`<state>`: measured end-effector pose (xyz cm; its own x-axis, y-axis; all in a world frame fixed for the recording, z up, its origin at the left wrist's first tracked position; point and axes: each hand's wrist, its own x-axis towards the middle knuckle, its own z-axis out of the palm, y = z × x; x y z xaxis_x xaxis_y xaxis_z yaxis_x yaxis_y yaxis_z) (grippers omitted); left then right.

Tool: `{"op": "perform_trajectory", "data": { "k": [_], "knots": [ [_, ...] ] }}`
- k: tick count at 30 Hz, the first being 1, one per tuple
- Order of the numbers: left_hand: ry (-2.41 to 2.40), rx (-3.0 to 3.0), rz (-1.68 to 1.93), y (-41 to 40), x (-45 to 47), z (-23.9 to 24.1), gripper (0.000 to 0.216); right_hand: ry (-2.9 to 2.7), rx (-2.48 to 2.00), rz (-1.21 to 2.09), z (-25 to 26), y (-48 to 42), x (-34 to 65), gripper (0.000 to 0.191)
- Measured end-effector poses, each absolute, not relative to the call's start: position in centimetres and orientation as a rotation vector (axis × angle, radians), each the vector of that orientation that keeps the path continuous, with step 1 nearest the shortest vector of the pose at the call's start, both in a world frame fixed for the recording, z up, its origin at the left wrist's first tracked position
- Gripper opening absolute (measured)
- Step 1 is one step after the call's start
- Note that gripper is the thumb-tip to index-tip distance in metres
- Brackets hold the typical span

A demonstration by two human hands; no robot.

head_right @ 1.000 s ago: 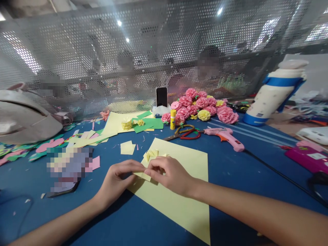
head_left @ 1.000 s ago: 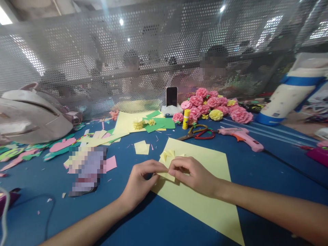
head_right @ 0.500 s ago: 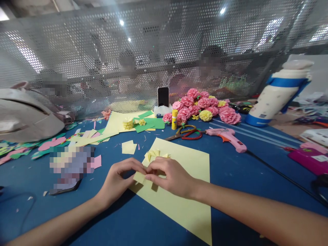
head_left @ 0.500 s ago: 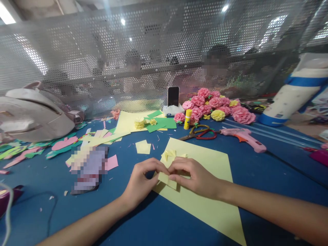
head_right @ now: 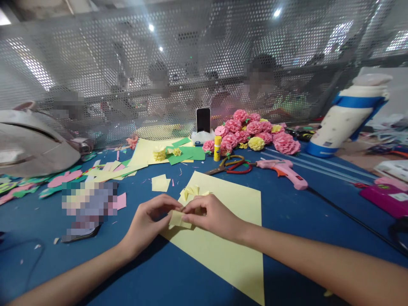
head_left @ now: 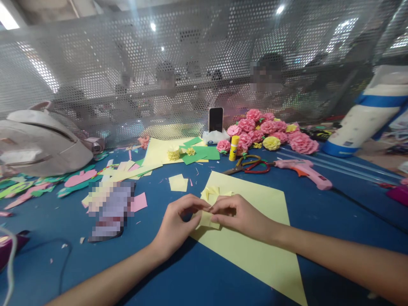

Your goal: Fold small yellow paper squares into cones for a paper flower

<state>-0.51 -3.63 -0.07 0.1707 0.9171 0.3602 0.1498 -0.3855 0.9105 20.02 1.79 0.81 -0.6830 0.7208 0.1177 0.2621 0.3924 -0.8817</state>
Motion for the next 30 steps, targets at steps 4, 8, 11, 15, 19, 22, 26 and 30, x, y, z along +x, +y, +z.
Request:
{"op": "perform_trajectory", "data": {
  "k": [4,8,11,15,19,22,26,30],
  "knots": [
    [0.991,1.578,1.271,-3.34,-0.39,-0.33,0.030,-2.069,-0.878,1.338,0.62,2.02,20.04,0.041],
    [0.991,1.517,1.225,-3.22,-0.24,-0.50,0.039,-2.017,-0.893,1.356,0.51,2.13,20.08,0.043],
    [1.002,1.490,1.198,-3.28,-0.23,-0.43,0.034,-2.021,-0.886,1.349,0.46,2.09,20.09,0.039],
    [1.014,1.446,1.195,-3.34,-0.28,-0.19,0.020,-2.050,-0.858,1.335,0.65,1.80,20.09,0.032],
    [1.052,1.372,1.188,-3.22,-0.34,-0.18,0.018,-2.071,-0.839,1.370,1.04,1.53,20.02,0.030],
    [1.095,1.309,1.190,-3.08,-0.40,-0.28,0.021,-2.084,-0.824,1.407,1.06,1.53,19.96,0.034],
    [1.140,1.253,1.206,-2.96,-0.43,-0.24,0.024,-2.097,-0.792,1.414,0.82,1.73,20.05,0.038],
    [1.159,1.245,1.212,-2.92,-0.36,-0.05,0.024,-2.099,-0.784,1.398,0.78,1.87,20.19,0.037]
  ]
}}
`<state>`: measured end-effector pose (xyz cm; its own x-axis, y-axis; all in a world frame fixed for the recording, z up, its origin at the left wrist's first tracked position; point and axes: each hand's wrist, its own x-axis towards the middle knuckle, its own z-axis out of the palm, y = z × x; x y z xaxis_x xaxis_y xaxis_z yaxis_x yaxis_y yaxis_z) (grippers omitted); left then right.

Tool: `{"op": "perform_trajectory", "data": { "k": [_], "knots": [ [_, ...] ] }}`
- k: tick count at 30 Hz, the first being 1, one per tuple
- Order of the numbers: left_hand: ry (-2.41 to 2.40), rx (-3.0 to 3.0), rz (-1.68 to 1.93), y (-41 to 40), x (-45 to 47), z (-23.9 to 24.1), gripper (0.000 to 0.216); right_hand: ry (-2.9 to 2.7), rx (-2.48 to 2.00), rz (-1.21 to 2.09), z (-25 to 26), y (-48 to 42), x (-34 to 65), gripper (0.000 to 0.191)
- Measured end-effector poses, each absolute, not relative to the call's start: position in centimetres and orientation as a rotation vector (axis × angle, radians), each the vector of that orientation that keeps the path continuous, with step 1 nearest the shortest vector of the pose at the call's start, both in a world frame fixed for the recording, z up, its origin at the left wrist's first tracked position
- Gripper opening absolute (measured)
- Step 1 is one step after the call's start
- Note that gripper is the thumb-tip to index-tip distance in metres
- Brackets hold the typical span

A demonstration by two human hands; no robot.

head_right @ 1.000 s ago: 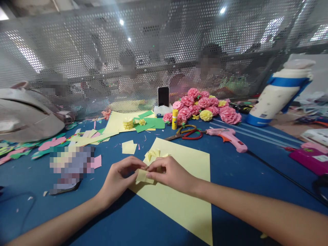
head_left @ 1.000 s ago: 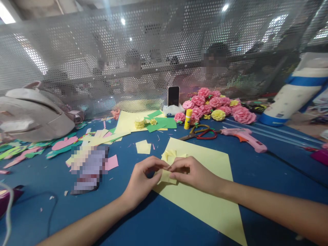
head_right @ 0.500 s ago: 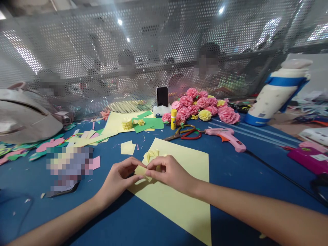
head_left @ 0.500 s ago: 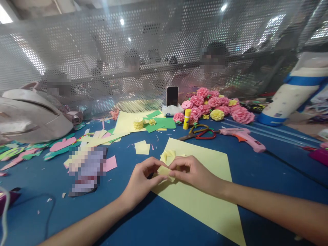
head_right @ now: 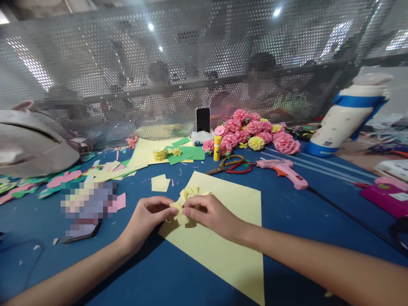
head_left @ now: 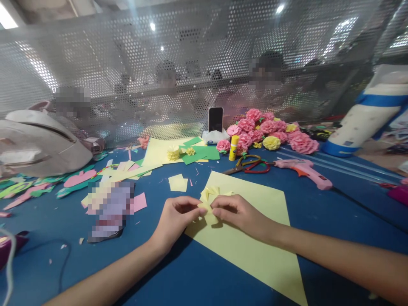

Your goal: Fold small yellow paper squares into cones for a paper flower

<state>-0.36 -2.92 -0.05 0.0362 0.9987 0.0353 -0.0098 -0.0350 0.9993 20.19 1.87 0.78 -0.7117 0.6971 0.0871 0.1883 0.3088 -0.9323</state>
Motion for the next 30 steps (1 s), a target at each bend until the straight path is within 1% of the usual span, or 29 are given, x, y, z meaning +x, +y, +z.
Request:
{"op": "perform_trajectory", "data": {
  "k": [4,15,20,30],
  "knots": [
    [1.161,1.264,1.221,-2.96,-0.19,-0.05,0.025,-2.091,-0.814,1.378,0.91,1.76,20.15,0.032],
    [1.214,1.250,1.242,-3.03,0.10,-0.12,0.031,-2.069,-0.856,1.317,1.11,1.59,19.94,0.033],
    [1.217,1.256,1.240,-3.00,0.04,-0.26,0.030,-2.086,-0.856,1.307,1.06,1.65,19.96,0.032],
    [1.220,1.265,1.239,-3.19,0.13,-0.01,0.027,-2.095,-0.860,1.286,1.17,1.59,19.94,0.038]
  ]
}}
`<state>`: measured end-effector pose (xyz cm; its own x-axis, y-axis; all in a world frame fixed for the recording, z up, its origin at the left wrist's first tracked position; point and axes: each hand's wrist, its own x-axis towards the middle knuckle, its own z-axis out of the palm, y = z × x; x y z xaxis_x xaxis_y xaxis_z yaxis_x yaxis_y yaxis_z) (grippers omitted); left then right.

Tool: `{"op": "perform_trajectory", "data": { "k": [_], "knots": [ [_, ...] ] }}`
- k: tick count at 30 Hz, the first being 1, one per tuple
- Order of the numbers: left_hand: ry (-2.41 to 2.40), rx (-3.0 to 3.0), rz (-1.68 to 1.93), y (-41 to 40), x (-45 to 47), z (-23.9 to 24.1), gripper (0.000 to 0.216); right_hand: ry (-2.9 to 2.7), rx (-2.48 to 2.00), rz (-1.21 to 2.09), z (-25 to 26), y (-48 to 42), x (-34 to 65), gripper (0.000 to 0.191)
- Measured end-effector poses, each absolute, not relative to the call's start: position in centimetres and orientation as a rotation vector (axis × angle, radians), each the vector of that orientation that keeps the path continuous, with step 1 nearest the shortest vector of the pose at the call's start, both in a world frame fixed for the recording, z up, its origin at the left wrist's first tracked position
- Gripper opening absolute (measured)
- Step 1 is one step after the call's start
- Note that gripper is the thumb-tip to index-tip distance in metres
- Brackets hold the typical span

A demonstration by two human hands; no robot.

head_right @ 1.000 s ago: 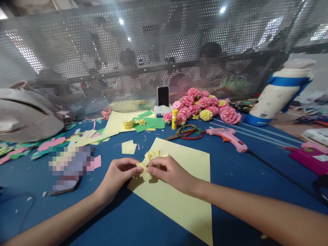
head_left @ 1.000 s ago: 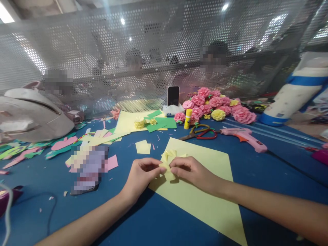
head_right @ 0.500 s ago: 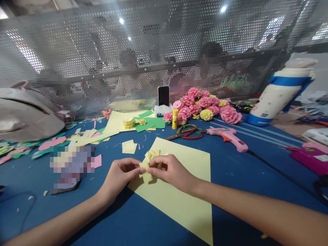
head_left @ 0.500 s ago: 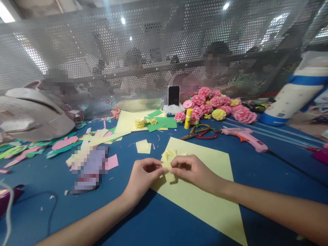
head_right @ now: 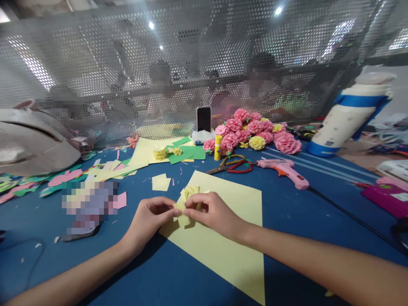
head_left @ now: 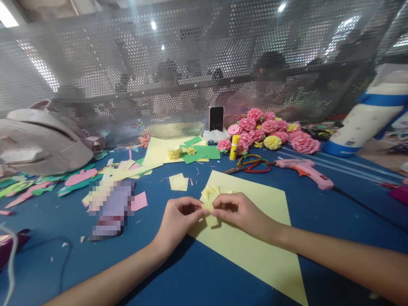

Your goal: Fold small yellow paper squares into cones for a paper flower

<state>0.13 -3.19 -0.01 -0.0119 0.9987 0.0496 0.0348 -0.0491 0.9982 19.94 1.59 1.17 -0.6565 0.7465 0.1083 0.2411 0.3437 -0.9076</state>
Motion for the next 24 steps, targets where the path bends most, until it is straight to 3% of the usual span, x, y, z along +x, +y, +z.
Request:
{"op": "perform_trajectory", "data": {
  "k": [24],
  "knots": [
    [1.223,1.331,1.161,-3.43,0.33,-0.37,0.029,-2.280,-0.809,0.973,1.43,1.01,19.84,0.034]
  ]
}}
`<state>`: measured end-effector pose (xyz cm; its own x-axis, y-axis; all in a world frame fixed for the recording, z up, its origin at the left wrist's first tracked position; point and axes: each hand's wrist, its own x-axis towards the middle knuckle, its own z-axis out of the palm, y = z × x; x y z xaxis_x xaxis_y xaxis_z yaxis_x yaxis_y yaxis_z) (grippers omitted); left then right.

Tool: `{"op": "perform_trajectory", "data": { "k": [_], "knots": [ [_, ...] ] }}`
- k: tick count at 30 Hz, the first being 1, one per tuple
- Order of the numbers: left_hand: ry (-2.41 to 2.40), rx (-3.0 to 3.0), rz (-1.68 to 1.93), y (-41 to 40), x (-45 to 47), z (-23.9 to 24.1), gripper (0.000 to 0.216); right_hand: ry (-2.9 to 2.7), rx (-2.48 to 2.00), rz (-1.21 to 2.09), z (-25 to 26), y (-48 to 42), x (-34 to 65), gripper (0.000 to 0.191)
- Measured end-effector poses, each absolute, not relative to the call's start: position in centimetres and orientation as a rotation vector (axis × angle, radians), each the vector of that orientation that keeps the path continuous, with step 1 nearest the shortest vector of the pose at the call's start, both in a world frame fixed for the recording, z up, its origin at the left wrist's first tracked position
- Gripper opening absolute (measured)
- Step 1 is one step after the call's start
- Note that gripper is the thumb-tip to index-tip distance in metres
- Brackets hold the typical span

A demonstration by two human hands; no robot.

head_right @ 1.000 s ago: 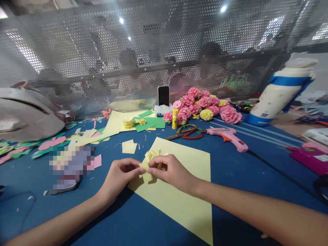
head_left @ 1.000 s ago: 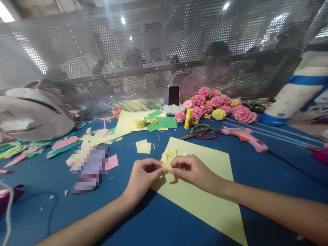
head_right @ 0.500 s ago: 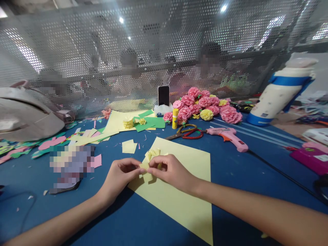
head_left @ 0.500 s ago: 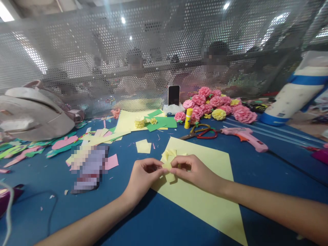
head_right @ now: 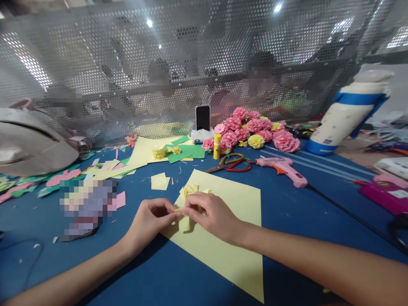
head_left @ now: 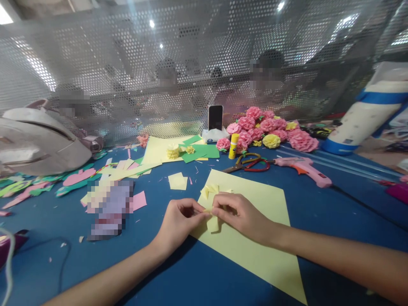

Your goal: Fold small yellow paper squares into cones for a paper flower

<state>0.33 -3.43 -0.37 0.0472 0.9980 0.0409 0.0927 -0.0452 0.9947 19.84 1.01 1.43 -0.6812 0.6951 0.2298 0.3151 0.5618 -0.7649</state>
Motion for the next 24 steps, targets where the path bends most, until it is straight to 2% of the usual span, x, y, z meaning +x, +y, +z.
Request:
{"op": "perform_trajectory", "data": {
  "k": [10,15,24],
  "knots": [
    [1.181,1.327,1.075,-3.57,0.42,-0.27,0.026,-2.336,-0.711,0.937,0.92,1.24,20.11,0.040],
    [1.180,1.290,1.110,-3.47,0.31,-0.22,0.026,-2.378,-0.685,0.932,0.60,1.44,20.04,0.050],
    [1.170,1.204,1.172,-3.49,0.16,0.13,0.031,-2.409,-0.630,0.854,0.68,1.30,19.97,0.054]
  ]
}}
